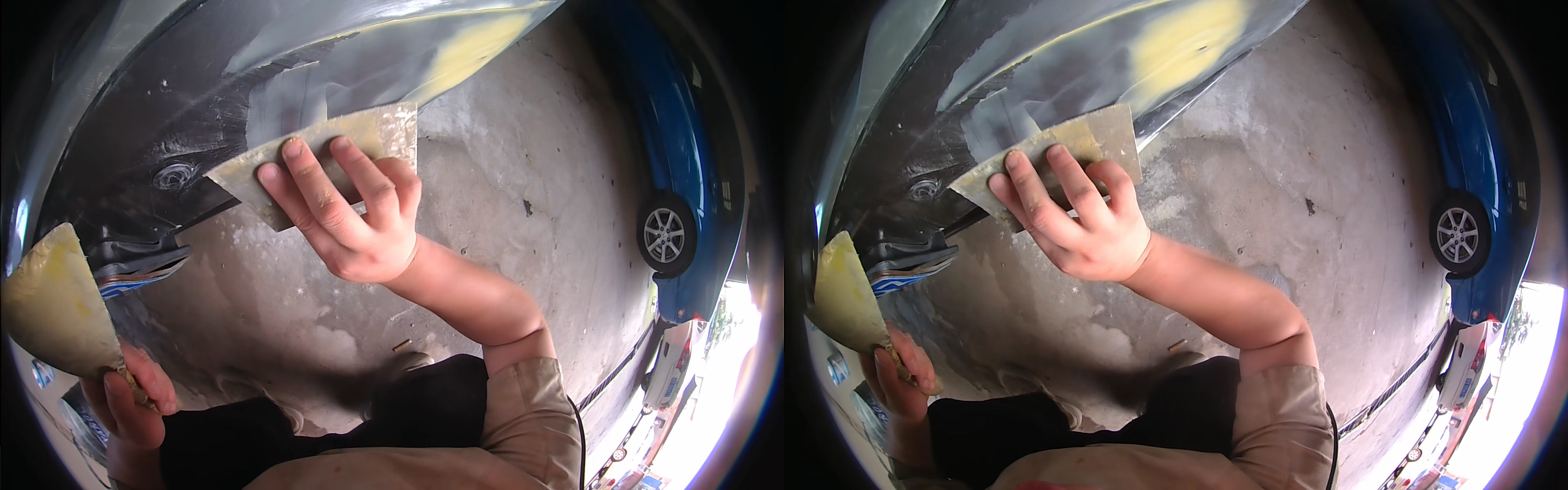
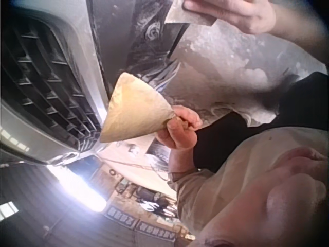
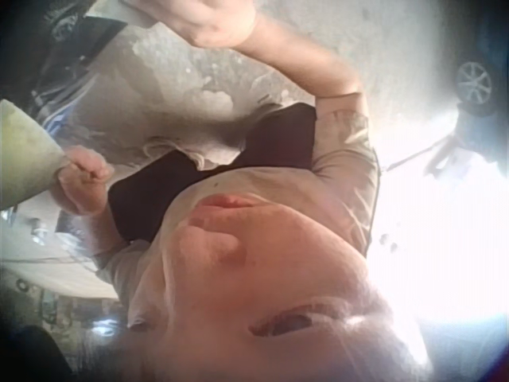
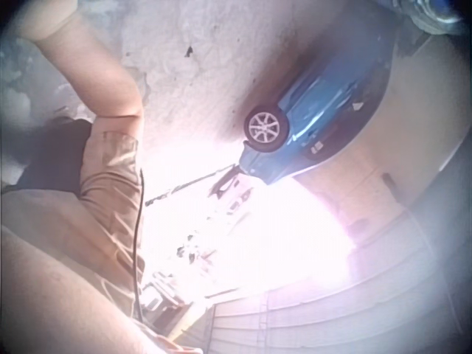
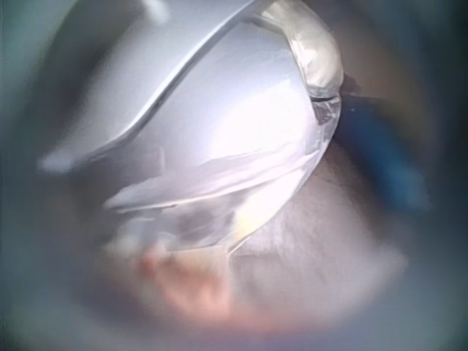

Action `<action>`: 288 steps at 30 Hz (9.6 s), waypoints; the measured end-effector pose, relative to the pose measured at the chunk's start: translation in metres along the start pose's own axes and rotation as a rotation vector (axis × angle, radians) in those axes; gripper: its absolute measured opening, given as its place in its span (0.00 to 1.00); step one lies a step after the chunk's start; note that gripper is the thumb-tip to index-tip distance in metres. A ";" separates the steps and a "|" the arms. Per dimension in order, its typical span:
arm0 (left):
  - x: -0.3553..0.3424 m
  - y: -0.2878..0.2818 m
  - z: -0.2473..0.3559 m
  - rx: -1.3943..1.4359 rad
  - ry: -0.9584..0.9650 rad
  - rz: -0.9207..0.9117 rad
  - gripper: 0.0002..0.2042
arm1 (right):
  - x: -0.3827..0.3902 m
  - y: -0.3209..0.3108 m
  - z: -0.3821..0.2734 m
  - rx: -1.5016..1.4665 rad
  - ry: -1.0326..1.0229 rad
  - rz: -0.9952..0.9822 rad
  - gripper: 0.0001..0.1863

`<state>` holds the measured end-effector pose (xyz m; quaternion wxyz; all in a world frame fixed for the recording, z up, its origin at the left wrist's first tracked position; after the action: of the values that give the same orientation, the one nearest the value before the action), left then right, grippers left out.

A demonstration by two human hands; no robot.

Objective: The person applies a yellow body filler to a damaged area on a car's rear bumper using a putty knife. They repeatedly spread and smooth the filler across the surface, occasionally adding more material from a second putty knife held in the other hand.

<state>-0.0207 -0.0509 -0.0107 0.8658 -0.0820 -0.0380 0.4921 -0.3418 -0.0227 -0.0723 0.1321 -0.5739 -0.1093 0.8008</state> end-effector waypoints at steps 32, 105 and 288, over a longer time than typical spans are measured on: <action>0.003 0.033 0.002 0.012 -0.091 0.022 0.06 | -0.036 -0.076 0.019 -0.508 0.112 -0.052 0.27; -0.004 0.022 -0.007 0.056 -0.256 0.045 0.14 | 0.061 0.007 0.028 -0.178 -0.013 -0.134 0.23; -0.005 0.023 -0.016 0.073 -0.138 -0.470 0.09 | -0.042 -0.074 0.108 -0.227 0.061 0.089 0.26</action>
<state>-0.0409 -0.0454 -0.0301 0.9543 -0.0058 -0.0972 0.2825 -0.4244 0.0303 0.0239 0.0342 -0.6137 -0.1695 0.7704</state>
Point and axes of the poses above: each hand's wrist, its own x-axis away from the middle knuckle, its own y-axis out of the palm, z = x × y, the point moved 3 cm from there along -x, towards the middle knuckle, and after that the axes turned 2 degrees about -y, right-handed, at the moved point
